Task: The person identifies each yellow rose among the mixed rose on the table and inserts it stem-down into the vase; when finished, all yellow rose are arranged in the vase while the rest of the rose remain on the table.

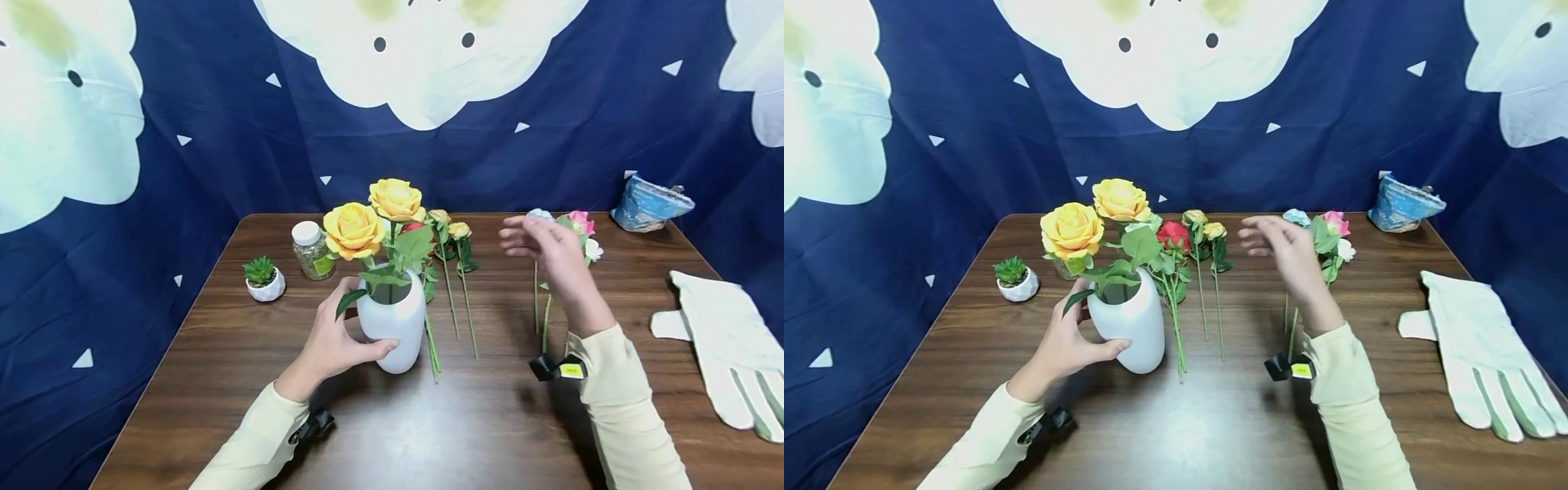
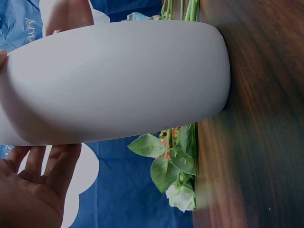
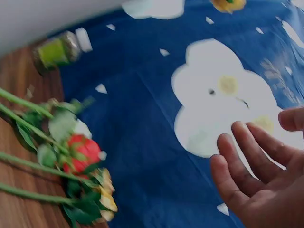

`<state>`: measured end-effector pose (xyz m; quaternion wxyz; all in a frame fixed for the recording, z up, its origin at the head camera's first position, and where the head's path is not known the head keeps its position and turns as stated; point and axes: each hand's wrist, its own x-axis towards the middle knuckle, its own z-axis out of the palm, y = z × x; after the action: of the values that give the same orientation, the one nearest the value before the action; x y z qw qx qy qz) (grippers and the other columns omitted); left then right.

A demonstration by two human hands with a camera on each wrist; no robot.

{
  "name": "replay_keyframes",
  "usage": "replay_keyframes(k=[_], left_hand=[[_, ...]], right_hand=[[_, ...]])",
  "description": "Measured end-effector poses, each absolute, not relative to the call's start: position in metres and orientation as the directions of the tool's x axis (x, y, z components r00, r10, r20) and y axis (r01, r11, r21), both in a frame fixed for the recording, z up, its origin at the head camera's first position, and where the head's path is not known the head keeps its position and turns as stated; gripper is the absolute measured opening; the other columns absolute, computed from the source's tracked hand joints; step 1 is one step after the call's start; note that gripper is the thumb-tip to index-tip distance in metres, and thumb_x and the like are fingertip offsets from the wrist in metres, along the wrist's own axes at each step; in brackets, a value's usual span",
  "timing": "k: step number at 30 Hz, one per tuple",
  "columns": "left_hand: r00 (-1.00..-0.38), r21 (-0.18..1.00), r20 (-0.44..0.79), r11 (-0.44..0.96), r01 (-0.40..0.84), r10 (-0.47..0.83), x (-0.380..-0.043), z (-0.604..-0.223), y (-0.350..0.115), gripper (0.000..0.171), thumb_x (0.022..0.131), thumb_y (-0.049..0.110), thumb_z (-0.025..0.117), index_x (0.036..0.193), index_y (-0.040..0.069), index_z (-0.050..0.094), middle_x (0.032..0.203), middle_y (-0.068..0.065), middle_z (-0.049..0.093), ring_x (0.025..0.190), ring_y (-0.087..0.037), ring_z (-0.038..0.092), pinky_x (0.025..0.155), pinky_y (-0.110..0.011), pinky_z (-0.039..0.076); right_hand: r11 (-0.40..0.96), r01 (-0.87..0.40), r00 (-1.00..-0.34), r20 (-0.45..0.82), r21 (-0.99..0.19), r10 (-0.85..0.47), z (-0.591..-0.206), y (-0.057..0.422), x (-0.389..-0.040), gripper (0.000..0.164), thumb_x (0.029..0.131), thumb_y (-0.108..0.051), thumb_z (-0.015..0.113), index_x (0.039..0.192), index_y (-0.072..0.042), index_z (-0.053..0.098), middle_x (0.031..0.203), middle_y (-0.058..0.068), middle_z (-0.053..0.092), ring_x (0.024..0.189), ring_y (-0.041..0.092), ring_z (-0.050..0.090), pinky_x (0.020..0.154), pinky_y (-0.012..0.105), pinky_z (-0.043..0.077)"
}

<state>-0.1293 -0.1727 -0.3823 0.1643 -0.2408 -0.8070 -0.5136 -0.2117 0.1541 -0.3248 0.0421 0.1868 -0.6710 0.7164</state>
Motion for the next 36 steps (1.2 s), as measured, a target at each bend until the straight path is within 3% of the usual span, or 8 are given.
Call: replay_keyframes(k=[2,5,11,15,19,21,29,36], left_hand=[[-0.833,0.754,0.511,0.356,0.553,0.212,-0.128,-0.382,-0.174,0.071,0.064,0.016,0.093,0.123,0.002,0.057,0.119,-0.009,0.068,0.110,-0.017,0.065,0.086,-0.037,0.061],[-0.836,0.758,0.510,0.354,0.548,0.202,-0.126,-0.383,-0.176,0.071,0.063,0.015,0.093,0.123,0.002,0.057,0.119,-0.008,0.068,0.111,-0.015,0.065,0.086,-0.036,0.061],[-0.832,0.751,0.517,0.360,0.553,0.200,-0.127,-0.383,-0.177,0.071,0.062,0.016,0.093,0.122,0.002,0.058,0.118,-0.008,0.068,0.110,-0.015,0.065,0.086,-0.036,0.061],[-0.830,0.750,0.517,0.357,0.557,0.209,-0.128,-0.382,-0.177,0.071,0.063,0.016,0.093,0.123,0.002,0.057,0.119,-0.008,0.068,0.110,-0.015,0.065,0.087,-0.035,0.060],[-0.832,0.753,0.511,0.355,0.554,0.215,-0.129,-0.382,-0.176,0.071,0.063,0.016,0.092,0.123,0.002,0.057,0.119,-0.008,0.068,0.110,-0.016,0.066,0.088,-0.035,0.060],[-0.834,0.756,0.507,0.354,0.551,0.216,-0.129,-0.382,-0.175,0.070,0.064,0.016,0.092,0.123,0.002,0.057,0.119,-0.009,0.068,0.110,-0.016,0.066,0.088,-0.035,0.060],[-0.836,0.756,0.506,0.356,0.549,0.213,-0.129,-0.383,-0.173,0.070,0.063,0.016,0.093,0.122,0.002,0.057,0.118,-0.009,0.068,0.109,-0.016,0.066,0.087,-0.036,0.060],[-0.832,0.753,0.513,0.355,0.554,0.209,-0.129,-0.382,-0.173,0.069,0.063,0.016,0.092,0.121,0.002,0.058,0.117,-0.009,0.068,0.109,-0.015,0.065,0.086,-0.035,0.060]], right_hand=[[-0.215,-0.291,-0.934,0.325,-0.932,-0.147,-0.324,0.162,-0.215,0.030,0.111,-0.015,0.045,0.104,-0.009,0.075,0.090,0.000,0.077,0.080,0.011,0.073,0.076,0.024,0.060],[-0.270,-0.259,-0.945,0.301,-0.927,-0.127,-0.324,0.170,-0.220,0.031,0.110,-0.013,0.046,0.100,-0.012,0.076,0.087,0.002,0.077,0.075,0.011,0.074,0.072,0.023,0.060],[-0.120,-0.194,-0.965,0.212,-0.974,-0.156,-0.332,0.173,-0.230,0.032,0.110,-0.016,0.045,0.098,-0.018,0.075,0.086,-0.004,0.076,0.076,0.008,0.072,0.071,0.021,0.059],[-0.003,-0.119,-0.972,0.117,-0.993,-0.204,-0.340,0.170,-0.236,0.033,0.111,-0.022,0.041,0.110,-0.004,0.069,0.086,-0.006,0.075,0.078,0.007,0.072,0.072,0.022,0.060],[0.090,-0.023,-0.963,-0.002,-0.996,-0.268,-0.349,0.167,-0.240,0.056,0.113,-0.030,0.033,0.130,0.020,0.053,0.088,-0.007,0.075,0.079,0.007,0.072,0.074,0.023,0.060],[0.111,0.019,-0.954,-0.051,-0.994,-0.294,-0.354,0.166,-0.242,0.062,0.114,-0.031,0.030,0.135,0.025,0.046,0.090,-0.005,0.075,0.079,0.007,0.073,0.074,0.024,0.061],[0.133,0.123,-0.922,-0.163,-0.983,-0.351,-0.372,0.163,-0.249,0.068,0.114,-0.034,0.024,0.141,0.027,0.037,0.099,0.001,0.075,0.081,0.007,0.073,0.077,0.025,0.061],[0.168,0.199,-0.900,-0.248,-0.966,-0.360,-0.382,0.160,-0.253,0.071,0.114,-0.039,0.022,0.145,0.023,0.036,0.112,0.015,0.074,0.086,0.008,0.073,0.083,0.028,0.061]])
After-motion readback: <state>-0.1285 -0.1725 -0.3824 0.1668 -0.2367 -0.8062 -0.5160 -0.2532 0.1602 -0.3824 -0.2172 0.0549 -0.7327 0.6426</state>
